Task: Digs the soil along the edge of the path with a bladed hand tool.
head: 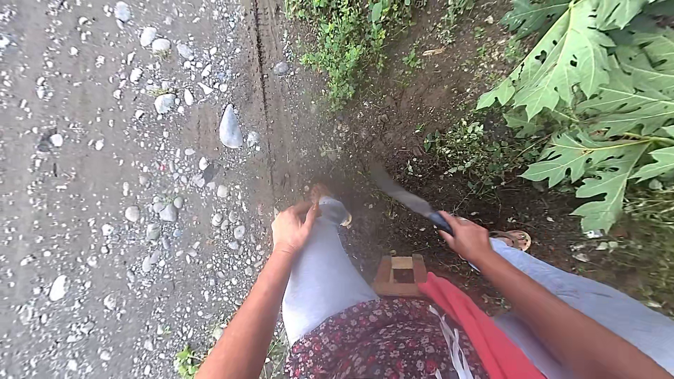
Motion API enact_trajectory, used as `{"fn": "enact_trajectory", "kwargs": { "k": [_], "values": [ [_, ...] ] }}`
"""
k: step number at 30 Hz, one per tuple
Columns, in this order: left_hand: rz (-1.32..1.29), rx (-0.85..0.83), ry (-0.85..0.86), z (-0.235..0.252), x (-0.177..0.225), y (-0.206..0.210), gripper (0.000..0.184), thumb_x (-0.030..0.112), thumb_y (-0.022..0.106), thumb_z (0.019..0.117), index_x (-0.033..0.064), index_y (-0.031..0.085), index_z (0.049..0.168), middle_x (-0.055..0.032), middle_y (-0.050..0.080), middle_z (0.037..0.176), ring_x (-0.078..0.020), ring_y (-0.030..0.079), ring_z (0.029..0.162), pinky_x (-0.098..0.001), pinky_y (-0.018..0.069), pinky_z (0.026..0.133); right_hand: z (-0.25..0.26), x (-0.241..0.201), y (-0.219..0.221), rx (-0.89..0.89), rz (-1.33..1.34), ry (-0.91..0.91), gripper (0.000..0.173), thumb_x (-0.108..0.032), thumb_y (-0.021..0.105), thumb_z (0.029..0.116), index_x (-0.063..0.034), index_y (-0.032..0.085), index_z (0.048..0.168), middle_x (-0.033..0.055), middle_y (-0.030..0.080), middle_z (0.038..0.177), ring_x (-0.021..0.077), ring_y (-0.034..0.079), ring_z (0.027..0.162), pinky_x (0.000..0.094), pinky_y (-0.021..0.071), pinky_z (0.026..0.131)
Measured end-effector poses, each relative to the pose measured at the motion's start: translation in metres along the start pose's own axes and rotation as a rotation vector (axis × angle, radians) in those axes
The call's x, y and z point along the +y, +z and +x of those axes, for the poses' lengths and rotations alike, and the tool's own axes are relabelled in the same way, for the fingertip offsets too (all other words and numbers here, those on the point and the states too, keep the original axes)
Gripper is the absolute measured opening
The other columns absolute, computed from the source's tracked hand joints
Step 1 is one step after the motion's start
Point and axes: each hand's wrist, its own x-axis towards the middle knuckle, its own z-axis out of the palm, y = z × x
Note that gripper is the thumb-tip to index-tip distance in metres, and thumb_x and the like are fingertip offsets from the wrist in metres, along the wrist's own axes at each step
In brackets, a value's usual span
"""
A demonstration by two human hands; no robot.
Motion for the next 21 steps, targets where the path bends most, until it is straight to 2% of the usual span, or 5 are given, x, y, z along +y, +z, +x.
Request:
{"fn": "enact_trajectory", "kwargs": {
  "k": [3,6,8,16,21],
  "values": [
    [-0.012,0.001,-0.017,0.0,0.0,0.0,0.05,0.044,0.04,0.1048,0.0115,0.078,0.102,-0.0109,0.078,0.1,-0.036,0.073,0.098,-0.0678,0.0497,0.086,0.05,-0.068,0.017,-0.17,-0.148,-0.09,0.069,-0.01,0.054,0.1036,-0.0345,0.031,0.164,0.0311,0.059,0.137,0.0535,0.056,0.126,0.0675,0.0458,0.099],
    [-0.015,0.0,-0.028,-0.001,0.002,0.003,0.05,0.044,0.04,0.1043,0.0115,0.078,0.102,-0.0104,0.078,0.099,-0.0352,0.073,0.097,-0.0675,0.0497,0.085,0.085,-0.087,0.042,-0.319,-0.309,-0.073,0.055,-0.002,0.043,0.1053,-0.0141,0.04,0.159,0.0292,0.065,0.129,0.0483,0.063,0.118,0.0629,0.0497,0.096],
    [-0.016,0.006,-0.016,0.0,0.004,0.003,0.05,0.044,0.04,0.1044,0.0113,0.078,0.101,-0.0097,0.078,0.098,-0.0341,0.073,0.096,-0.0661,0.0503,0.086,0.093,-0.059,0.041,-0.302,-0.35,-0.031,0.041,0.0,0.045,0.104,-0.001,0.051,0.144,0.0297,0.067,0.122,0.0489,0.065,0.115,0.0642,0.051,0.094],
    [-0.021,-0.007,-0.005,-0.002,-0.003,0.002,0.05,0.043,0.039,0.1055,0.0123,0.078,0.103,-0.0083,0.079,0.1,-0.0334,0.074,0.099,-0.0671,0.0497,0.088,0.03,0.174,-0.054,0.043,-0.347,0.376,0.037,-0.006,0.056,0.1016,0.0049,0.053,0.137,0.0368,0.067,0.107,0.0585,0.066,0.102,0.072,0.0514,0.081],
    [-0.016,0.002,-0.023,-0.006,-0.009,0.002,0.053,0.045,0.037,0.1046,0.012,0.079,0.103,-0.0081,0.079,0.101,-0.0329,0.074,0.102,-0.0664,0.0492,0.091,-0.022,0.157,-0.099,0.04,-0.232,0.529,0.055,-0.031,0.054,0.1074,0.0104,0.045,0.142,0.0402,0.064,0.116,0.0596,0.062,0.112,0.0722,0.0483,0.09]
  ]
}}
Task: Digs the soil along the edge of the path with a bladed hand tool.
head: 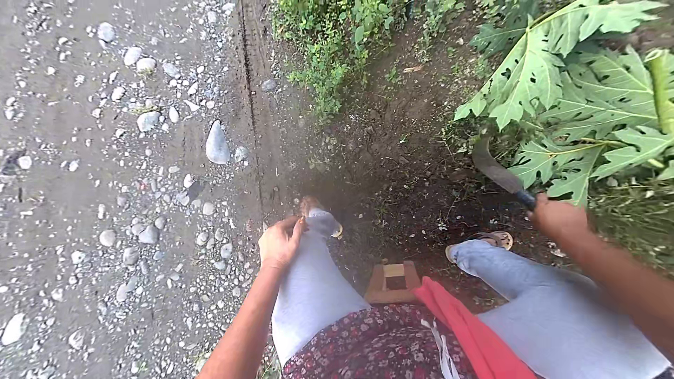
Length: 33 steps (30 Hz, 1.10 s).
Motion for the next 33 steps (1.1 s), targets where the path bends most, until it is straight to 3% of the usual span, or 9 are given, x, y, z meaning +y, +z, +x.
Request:
{"fn": "enact_trajectory", "kwargs": {
  "k": [2,4,10,13,17,22,25,29,33],
  "values": [
    [0.005,-0.023,-0.017,0.001,0.002,-0.003,0.053,0.043,0.037,0.1055,0.0115,0.079,0.104,-0.0088,0.079,0.103,-0.0331,0.073,0.104,-0.0657,0.0479,0.094,-0.017,-0.019,0.006,-0.026,0.026,-0.095,0.067,-0.048,0.05,0.1074,0.0086,0.046,0.143,0.0395,0.065,0.115,0.0584,0.064,0.111,0.072,0.0492,0.089],
    [0.003,-0.033,-0.031,0.001,0.004,-0.004,0.051,0.041,0.038,0.1059,0.0105,0.079,0.105,-0.0095,0.079,0.104,-0.0335,0.073,0.106,-0.0657,0.0471,0.096,-0.03,-0.051,0.024,-0.083,0.03,-0.221,0.063,-0.047,0.048,0.1084,0.0053,0.048,0.144,0.0369,0.066,0.117,0.0564,0.064,0.112,0.0701,0.0492,0.091],
    [0.004,-0.038,-0.034,0.004,0.011,-0.002,0.048,0.04,0.04,0.1066,0.0114,0.078,0.106,-0.0084,0.079,0.105,-0.0328,0.073,0.107,-0.0649,0.048,0.097,-0.058,-0.2,0.096,-0.206,-0.009,-0.591,0.044,-0.022,0.053,0.1074,0.0009,0.048,0.145,0.0331,0.062,0.128,0.0526,0.064,0.114,0.066,0.0516,0.093],
    [0.009,-0.041,-0.042,0.005,0.015,0.001,0.047,0.04,0.041,0.1071,0.0117,0.078,0.104,-0.0087,0.078,0.103,-0.0329,0.073,0.103,-0.0655,0.0488,0.093,-0.054,-0.25,0.121,-0.255,-0.075,-0.576,0.051,-0.005,0.038,0.1086,-0.0082,0.037,0.159,0.0295,0.062,0.132,0.0479,0.062,0.12,0.0602,0.0494,0.1],
    [0.019,-0.049,-0.015,0.009,0.021,0.001,0.049,0.043,0.039,0.107,0.0129,0.078,0.108,-0.0068,0.079,0.104,-0.0313,0.073,0.105,-0.0644,0.0496,0.094,-0.011,-0.2,0.117,-0.203,-0.076,-0.456,0.038,-0.007,0.041,0.1078,0.0001,0.052,0.143,0.0308,0.066,0.124,0.0502,0.064,0.118,0.0651,0.0505,0.096],
    [-0.004,-0.032,0.013,0.006,0.012,0.003,0.052,0.045,0.036,0.1066,0.013,0.078,0.107,-0.0061,0.079,0.102,-0.0308,0.074,0.102,-0.0648,0.0506,0.091,0.032,-0.074,0.094,-0.061,-0.041,-0.158,0.036,-0.01,0.045,0.1074,0.0012,0.052,0.141,0.0339,0.068,0.115,0.0553,0.065,0.109,0.0695,0.0517,0.086],
    [-0.025,0.0,0.014,0.003,0.002,0.002,0.052,0.043,0.036,0.1054,0.0118,0.078,0.104,-0.0063,0.079,0.102,-0.0301,0.074,0.103,-0.0638,0.0501,0.092,0.037,-0.011,0.076,-0.018,0.055,0.136,0.043,-0.015,0.048,0.1069,0.0028,0.045,0.146,0.036,0.065,0.12,0.0567,0.064,0.114,0.0708,0.0516,0.088],
    [-0.028,0.021,0.019,-0.001,-0.006,0.001,0.052,0.045,0.038,0.1055,0.0115,0.078,0.104,-0.0066,0.079,0.101,-0.0316,0.074,0.101,-0.0657,0.0502,0.089,0.021,-0.002,0.048,-0.001,0.155,0.29,0.055,-0.024,0.053,0.1064,0.0089,0.038,0.148,0.0375,0.062,0.125,0.0543,0.062,0.12,0.0672,0.0495,0.096],
    [-0.033,0.003,-0.001,0.0,0.001,-0.001,0.05,0.043,0.04,0.1057,0.0113,0.078,0.104,-0.0078,0.079,0.101,-0.0329,0.074,0.101,-0.0664,0.0491,0.09,-0.011,-0.049,0.057,-0.012,0.115,0.045,0.055,-0.023,0.057,0.1054,0.0057,0.042,0.149,0.0383,0.062,0.123,0.0577,0.063,0.112,0.0706,0.0507,0.089]
  ]
}}
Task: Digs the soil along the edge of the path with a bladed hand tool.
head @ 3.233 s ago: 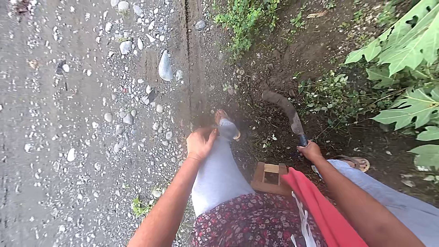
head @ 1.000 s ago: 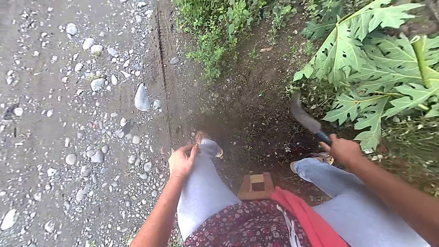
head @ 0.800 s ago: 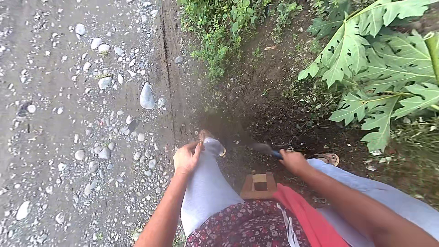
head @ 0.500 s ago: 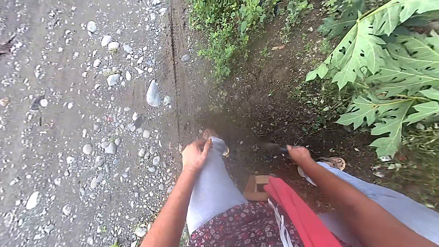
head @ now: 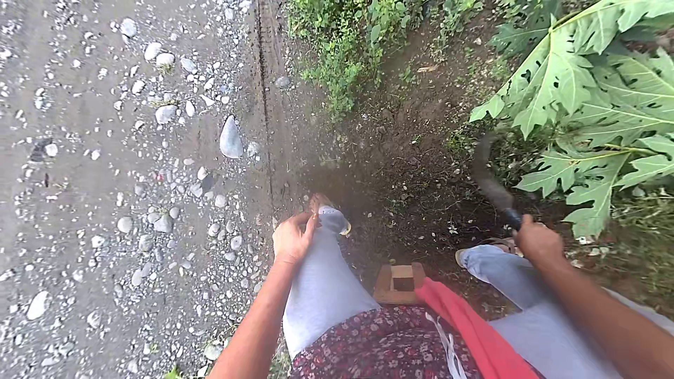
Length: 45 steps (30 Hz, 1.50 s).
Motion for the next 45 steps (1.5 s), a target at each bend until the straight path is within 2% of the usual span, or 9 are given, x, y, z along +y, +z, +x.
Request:
{"fn": "enact_trajectory", "kwargs": {
  "k": [8,22,24,26,28,30,37,41,45],
  "values": [
    [0.035,-0.044,-0.013,0.004,0.015,0.002,0.049,0.043,0.04,0.1065,0.013,0.078,0.105,-0.0082,0.078,0.104,-0.0323,0.073,0.103,-0.065,0.0494,0.091,-0.036,-0.148,0.1,-0.196,-0.232,-0.597,0.038,0.0,0.041,0.1057,0.0021,0.05,0.142,0.0325,0.064,0.126,0.0507,0.062,0.12,0.0622,0.0501,0.097],
    [0.0,0.02,0.048,0.003,0.005,0.004,0.051,0.043,0.039,0.1051,0.0108,0.078,0.102,-0.0073,0.079,0.098,-0.0313,0.074,0.096,-0.0653,0.0512,0.085,0.05,0.033,0.017,-0.009,0.039,0.16,0.055,-0.027,0.054,0.1064,0.0058,0.041,0.149,0.0366,0.063,0.126,0.0536,0.062,0.121,0.0678,0.0497,0.096],
    [-0.007,0.013,0.044,0.003,0.003,0.003,0.049,0.043,0.04,0.1054,0.0102,0.077,0.103,-0.0074,0.079,0.098,-0.0318,0.075,0.096,-0.0664,0.0508,0.085,0.045,0.029,0.006,0.04,0.397,0.242,0.064,-0.033,0.062,0.1016,0.0077,0.044,0.147,0.0364,0.06,0.132,0.0502,0.059,0.126,0.0659,0.0461,0.102],
    [-0.007,-0.002,0.029,0.003,0.002,0.001,0.049,0.043,0.04,0.1053,0.0102,0.077,0.106,-0.0079,0.079,0.099,-0.0326,0.074,0.097,-0.0672,0.0502,0.087,0.034,0.017,0.005,0.091,0.808,0.216,0.057,-0.025,0.073,0.0962,0.0077,0.052,0.138,0.0282,0.065,0.115,0.0371,0.066,0.101,0.0547,0.0521,0.09],
    [0.004,-0.009,0.018,0.004,0.002,0.0,0.049,0.043,0.04,0.1053,0.0107,0.077,0.106,-0.0081,0.079,0.099,-0.0327,0.074,0.097,-0.0668,0.0502,0.087,0.023,0.003,0.016,-0.02,1.232,0.1,0.03,-0.013,0.062,0.1005,-0.0013,0.052,0.125,0.0049,0.06,0.086,0.0116,0.061,0.066,0.029,0.0541,0.063],
    [0.008,-0.013,0.008,0.004,0.004,0.0,0.048,0.042,0.04,0.1057,0.0106,0.077,0.107,-0.0082,0.079,0.1,-0.0325,0.074,0.098,-0.0666,0.0502,0.087,0.023,-0.004,0.035,-0.303,1.509,-0.002,0.015,-0.012,0.046,0.1034,-0.0102,0.052,0.117,-0.0025,0.064,0.083,0.0081,0.065,0.067,0.0267,0.0583,0.064],
    [0.011,-0.004,0.004,0.003,0.006,0.001,0.048,0.04,0.041,0.1056,0.0099,0.078,0.103,-0.0083,0.079,0.1,-0.0328,0.074,0.098,-0.0663,0.0497,0.088,0.0,-0.08,0.066,-0.395,1.361,-0.007,0.035,-0.008,0.063,0.1009,-0.0041,0.046,0.13,0.0026,0.053,0.075,0.0102,0.053,0.053,0.0265,0.0511,0.05],
    [0.031,-0.007,0.012,0.003,0.006,0.0,0.05,0.043,0.039,0.1056,0.0102,0.078,0.103,-0.0081,0.079,0.099,-0.0316,0.074,0.098,-0.0652,0.0502,0.088,0.01,-0.107,0.053,-0.625,1.656,-0.006,0.018,-0.012,0.046,0.1092,-0.0075,0.052,0.126,0.0062,0.066,0.088,0.0196,0.07,0.074,0.0416,0.0636,0.072],
    [0.037,-0.008,0.001,0.005,0.008,0.001,0.051,0.043,0.039,0.1056,0.0103,0.078,0.104,-0.0083,0.079,0.1,-0.0323,0.074,0.098,-0.0652,0.0503,0.088,0.014,-0.165,0.06,-0.435,1.364,0.077,0.038,-0.018,0.067,0.1019,-0.0036,0.049,0.132,0.0054,0.057,0.08,0.0142,0.059,0.059,0.0315,0.056,0.056]
  ]
}}
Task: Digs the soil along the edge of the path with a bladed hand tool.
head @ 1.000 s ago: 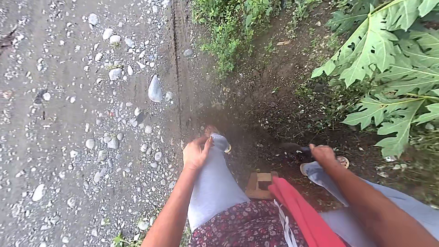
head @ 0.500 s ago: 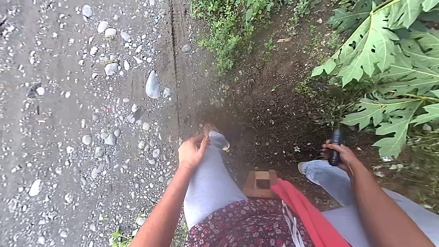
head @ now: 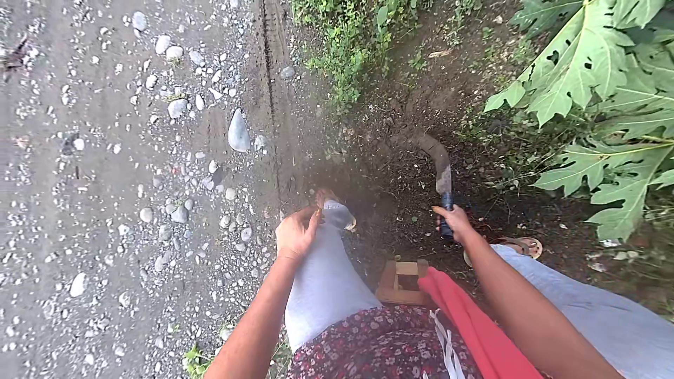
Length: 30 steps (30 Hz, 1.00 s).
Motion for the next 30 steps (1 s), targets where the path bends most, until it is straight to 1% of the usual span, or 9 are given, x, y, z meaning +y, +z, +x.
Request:
{"fn": "enact_trajectory", "kwargs": {
  "k": [2,5,8,12,17,19,24,27,30],
  "values": [
    [0.009,-0.026,-0.03,0.0,0.0,-0.001,0.05,0.044,0.04,0.1057,0.0106,0.077,0.106,-0.0089,0.079,0.101,-0.033,0.074,0.099,-0.0662,0.0502,0.089,0.008,0.027,0.013,-0.021,-0.311,0.02,0.05,-0.021,0.075,0.0965,0.0014,0.049,0.133,0.0106,0.062,0.084,0.0179,0.062,0.062,0.0348,0.0576,0.062],
    [0.015,-0.026,-0.039,0.001,0.0,-0.001,0.05,0.044,0.04,0.105,0.0112,0.078,0.105,-0.008,0.079,0.1,-0.0328,0.074,0.099,-0.0662,0.0499,0.089,0.019,0.065,-0.019,-0.162,-1.011,0.108,0.056,-0.018,0.075,0.0916,0.0049,0.054,0.138,0.0253,0.067,0.12,0.0366,0.069,0.105,0.0541,0.0543,0.094],
    [0.002,-0.011,-0.016,0.002,-0.007,0.0,0.052,0.044,0.039,0.104,0.0104,0.078,0.103,-0.0077,0.079,0.1,-0.0314,0.074,0.099,-0.0648,0.0502,0.09,0.016,0.07,-0.065,-0.217,-1.359,0.097,0.053,-0.022,0.075,0.0907,-0.0007,0.059,0.137,0.0278,0.064,0.133,0.045,0.061,0.126,0.0659,0.0474,0.102],
    [0.002,0.002,-0.008,0.0,-0.01,0.002,0.052,0.045,0.039,0.1038,0.0107,0.078,0.102,-0.0077,0.079,0.1,-0.0309,0.074,0.1,-0.0648,0.0507,0.089,0.012,0.051,-0.089,-0.182,-1.077,-0.002,0.051,-0.013,0.077,0.0896,0.0014,0.058,0.134,0.0272,0.068,0.112,0.0404,0.07,0.096,0.0597,0.0552,0.087],
    [0.005,-0.002,-0.023,0.001,-0.002,0.001,0.052,0.044,0.039,0.1041,0.0099,0.078,0.103,-0.0088,0.079,0.101,-0.0321,0.074,0.1,-0.0651,0.0497,0.09,0.007,0.034,-0.01,-0.003,-0.292,-0.004,0.054,-0.023,0.073,0.0983,0.0004,0.046,0.138,0.011,0.061,0.086,0.0174,0.062,0.061,0.036,0.0575,0.06],
    [0.01,-0.011,-0.013,0.003,-0.001,0.001,0.052,0.043,0.039,0.1045,0.0095,0.078,0.103,-0.0091,0.079,0.102,-0.0323,0.074,0.101,-0.0647,0.0499,0.091,0.014,0.031,0.019,0.035,-0.294,0.009,0.052,-0.016,0.072,0.0972,0.0004,0.045,0.139,0.0126,0.062,0.091,0.0188,0.065,0.064,0.036,0.0587,0.062],
    [0.012,-0.005,0.002,0.006,-0.008,0.003,0.054,0.047,0.038,0.1027,0.0114,0.079,0.103,-0.0064,0.079,0.101,-0.0288,0.075,0.101,-0.0622,0.052,0.092,0.029,0.035,-0.021,-0.166,-1.306,0.022,0.054,-0.017,0.073,0.0908,0.0009,0.056,0.139,0.0281,0.063,0.134,0.0441,0.062,0.125,0.0652,0.0494,0.1],
    [-0.006,0.007,0.009,0.004,-0.011,0.003,0.055,0.048,0.038,0.1018,0.0105,0.079,0.101,-0.0064,0.08,0.099,-0.0285,0.075,0.099,-0.062,0.052,0.091,0.032,0.026,-0.054,-0.207,-1.36,-0.033,0.053,-0.017,0.075,0.0904,-0.0004,0.057,0.138,0.0296,0.064,0.129,0.0474,0.062,0.121,0.0675,0.0495,0.097],
    [-0.01,0.023,0.025,-0.001,-0.016,0.006,0.056,0.049,0.038,0.1017,0.01,0.078,0.1,-0.0068,0.08,0.096,-0.0285,0.076,0.096,-0.0624,0.0533,0.088,0.028,0.025,-0.057,-0.141,-0.992,-0.015,0.052,-0.011,0.073,0.0924,0.0012,0.053,0.139,0.0264,0.067,0.114,0.0375,0.07,0.093,0.0554,0.0565,0.084]
  ]
}}
